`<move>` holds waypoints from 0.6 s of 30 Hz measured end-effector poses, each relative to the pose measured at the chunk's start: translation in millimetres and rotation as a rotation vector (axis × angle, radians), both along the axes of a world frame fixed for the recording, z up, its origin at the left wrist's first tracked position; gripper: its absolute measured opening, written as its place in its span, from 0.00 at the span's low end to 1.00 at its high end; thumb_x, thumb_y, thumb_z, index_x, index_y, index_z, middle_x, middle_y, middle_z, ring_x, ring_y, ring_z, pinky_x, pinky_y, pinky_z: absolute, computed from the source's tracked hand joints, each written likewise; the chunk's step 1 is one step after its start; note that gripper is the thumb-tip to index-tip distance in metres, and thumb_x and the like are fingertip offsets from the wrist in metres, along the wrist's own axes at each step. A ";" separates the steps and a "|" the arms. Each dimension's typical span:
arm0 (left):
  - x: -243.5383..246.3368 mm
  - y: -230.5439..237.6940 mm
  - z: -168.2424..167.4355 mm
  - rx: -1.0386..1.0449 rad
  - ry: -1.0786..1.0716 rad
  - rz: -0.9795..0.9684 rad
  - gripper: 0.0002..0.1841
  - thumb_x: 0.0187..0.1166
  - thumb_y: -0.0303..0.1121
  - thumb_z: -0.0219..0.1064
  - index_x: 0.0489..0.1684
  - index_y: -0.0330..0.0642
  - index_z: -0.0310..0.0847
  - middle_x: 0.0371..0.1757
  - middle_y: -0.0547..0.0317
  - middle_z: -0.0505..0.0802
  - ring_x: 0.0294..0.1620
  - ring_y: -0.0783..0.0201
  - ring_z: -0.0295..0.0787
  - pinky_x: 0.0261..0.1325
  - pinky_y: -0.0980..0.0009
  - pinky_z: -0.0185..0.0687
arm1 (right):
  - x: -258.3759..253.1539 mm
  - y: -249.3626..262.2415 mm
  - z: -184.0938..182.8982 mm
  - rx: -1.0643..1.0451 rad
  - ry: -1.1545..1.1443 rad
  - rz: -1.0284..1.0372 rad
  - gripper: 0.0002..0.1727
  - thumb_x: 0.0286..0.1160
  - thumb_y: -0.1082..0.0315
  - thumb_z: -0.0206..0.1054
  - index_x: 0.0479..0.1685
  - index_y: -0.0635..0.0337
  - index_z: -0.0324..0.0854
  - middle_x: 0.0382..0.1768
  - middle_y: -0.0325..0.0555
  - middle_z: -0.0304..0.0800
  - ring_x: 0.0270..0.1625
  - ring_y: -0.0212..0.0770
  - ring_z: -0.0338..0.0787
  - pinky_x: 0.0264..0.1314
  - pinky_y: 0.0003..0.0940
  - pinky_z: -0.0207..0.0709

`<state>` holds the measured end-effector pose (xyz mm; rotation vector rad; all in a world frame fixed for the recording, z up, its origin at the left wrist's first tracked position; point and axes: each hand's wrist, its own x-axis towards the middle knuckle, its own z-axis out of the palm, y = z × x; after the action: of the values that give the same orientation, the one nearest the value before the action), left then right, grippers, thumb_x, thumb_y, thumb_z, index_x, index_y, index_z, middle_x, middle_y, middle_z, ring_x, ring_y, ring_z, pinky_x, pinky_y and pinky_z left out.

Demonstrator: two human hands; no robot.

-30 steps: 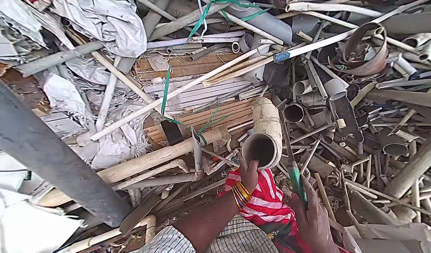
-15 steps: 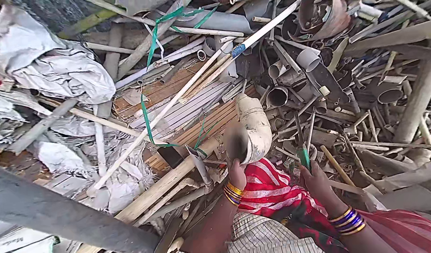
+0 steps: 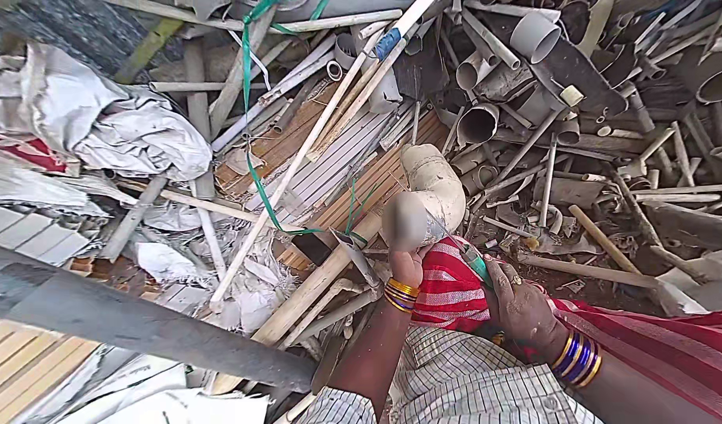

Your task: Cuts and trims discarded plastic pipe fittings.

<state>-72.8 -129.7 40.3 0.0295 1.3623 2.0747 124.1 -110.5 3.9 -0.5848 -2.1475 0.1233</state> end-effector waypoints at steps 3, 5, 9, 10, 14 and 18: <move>3.0 2.4 5.7 -0.037 -0.013 -0.004 0.26 0.97 0.41 0.33 0.81 0.31 0.60 0.72 0.34 0.78 0.63 0.44 0.84 0.61 0.51 0.84 | 3.0 3.5 16.1 -0.533 -0.501 -0.031 0.31 0.90 0.67 0.47 0.91 0.69 0.55 0.54 0.71 0.88 0.43 0.67 0.94 0.43 0.58 0.85; 4.6 3.1 7.0 -0.049 -0.006 -0.001 0.26 0.97 0.40 0.34 0.80 0.30 0.61 0.72 0.33 0.78 0.63 0.43 0.84 0.62 0.51 0.84 | 0.0 18.7 27.5 -0.917 -0.612 -0.095 0.34 0.94 0.63 0.42 0.96 0.62 0.38 0.61 0.73 0.85 0.59 0.72 0.89 0.62 0.64 0.79; 8.3 5.1 11.2 -0.064 0.023 0.007 0.25 0.97 0.39 0.33 0.80 0.30 0.61 0.72 0.33 0.78 0.63 0.45 0.84 0.62 0.52 0.84 | 3.9 4.5 8.4 -0.293 -0.088 -0.084 0.30 0.82 0.66 0.51 0.78 0.81 0.69 0.28 0.64 0.90 0.22 0.65 0.91 0.21 0.55 0.82; 10.1 6.2 11.3 -0.067 0.033 0.015 0.25 0.97 0.39 0.34 0.79 0.29 0.62 0.71 0.34 0.78 0.63 0.45 0.84 0.62 0.53 0.84 | 2.3 2.4 5.1 -0.200 -0.021 -0.059 0.29 0.80 0.66 0.52 0.74 0.82 0.72 0.26 0.62 0.90 0.18 0.61 0.89 0.17 0.51 0.80; 13.3 9.8 11.5 -0.095 0.034 0.044 0.25 0.97 0.40 0.35 0.79 0.30 0.63 0.73 0.32 0.77 0.65 0.42 0.83 0.62 0.50 0.84 | 0.2 11.1 27.0 -0.880 -0.611 -0.021 0.33 0.94 0.62 0.44 0.94 0.66 0.42 0.59 0.71 0.86 0.59 0.69 0.90 0.62 0.61 0.80; 10.7 8.7 12.0 -0.083 -0.001 0.039 0.26 0.97 0.42 0.34 0.83 0.32 0.59 0.78 0.33 0.73 0.70 0.41 0.80 0.66 0.49 0.82 | 6.2 9.2 23.6 -0.690 -0.259 -0.023 0.31 0.90 0.64 0.48 0.85 0.77 0.58 0.48 0.70 0.91 0.47 0.69 0.94 0.49 0.61 0.84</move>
<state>-62.1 -121.0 52.3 -0.0335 1.4576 2.0484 130.3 -101.3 27.5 -1.0621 -2.3280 0.8377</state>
